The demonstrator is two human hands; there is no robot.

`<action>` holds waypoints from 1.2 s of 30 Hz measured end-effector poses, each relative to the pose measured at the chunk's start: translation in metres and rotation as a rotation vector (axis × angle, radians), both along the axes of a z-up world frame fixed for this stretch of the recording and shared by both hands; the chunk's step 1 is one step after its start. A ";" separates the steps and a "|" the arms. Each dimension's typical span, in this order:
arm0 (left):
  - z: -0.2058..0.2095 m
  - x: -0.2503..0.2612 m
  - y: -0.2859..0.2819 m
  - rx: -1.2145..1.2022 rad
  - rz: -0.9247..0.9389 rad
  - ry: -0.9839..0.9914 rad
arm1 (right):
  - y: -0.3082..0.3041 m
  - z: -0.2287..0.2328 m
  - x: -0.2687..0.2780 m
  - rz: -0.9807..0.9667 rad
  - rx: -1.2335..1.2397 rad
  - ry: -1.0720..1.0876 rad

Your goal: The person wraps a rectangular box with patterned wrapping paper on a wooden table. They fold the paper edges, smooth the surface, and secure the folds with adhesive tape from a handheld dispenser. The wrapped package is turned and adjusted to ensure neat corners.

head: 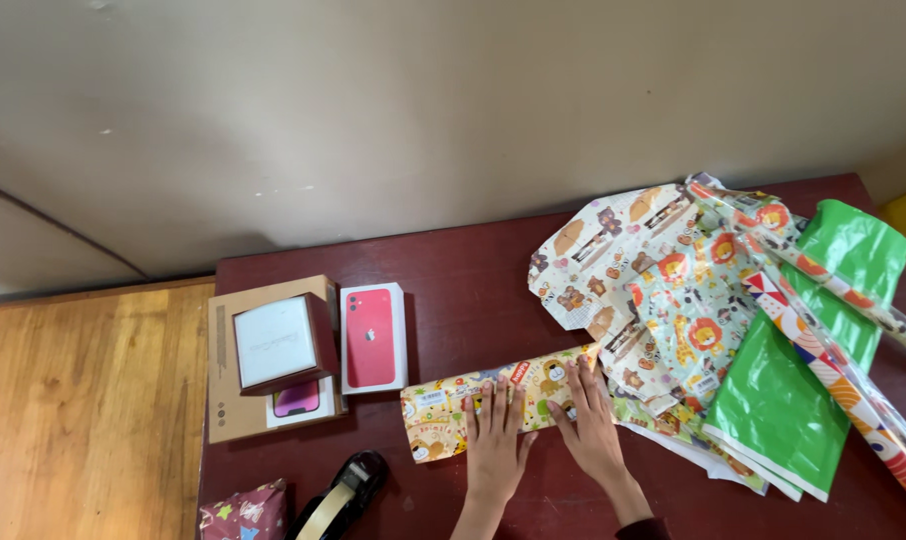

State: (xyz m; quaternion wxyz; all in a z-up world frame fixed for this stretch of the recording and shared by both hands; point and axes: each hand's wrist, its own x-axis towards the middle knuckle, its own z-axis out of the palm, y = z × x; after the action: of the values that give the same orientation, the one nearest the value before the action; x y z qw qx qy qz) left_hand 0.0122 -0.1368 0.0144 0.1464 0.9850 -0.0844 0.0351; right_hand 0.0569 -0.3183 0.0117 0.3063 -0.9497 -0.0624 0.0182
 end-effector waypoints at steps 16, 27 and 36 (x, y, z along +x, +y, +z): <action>-0.014 -0.028 0.044 -0.331 0.698 -0.110 | -0.068 -0.024 0.021 -0.447 0.746 0.701; -0.028 -0.026 0.106 -1.076 0.902 0.122 | -0.078 -0.028 0.025 -0.283 0.787 0.687; -0.069 -0.037 0.134 -1.295 0.912 0.917 | -0.113 -0.029 0.040 -0.243 0.777 0.775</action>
State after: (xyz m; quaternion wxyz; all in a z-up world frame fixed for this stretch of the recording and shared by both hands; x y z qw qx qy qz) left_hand -0.0248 -0.0025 -0.0551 0.6612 0.5660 0.4153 -0.2645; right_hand 0.0966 -0.4312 -0.0174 0.6340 -0.6915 0.1623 0.3061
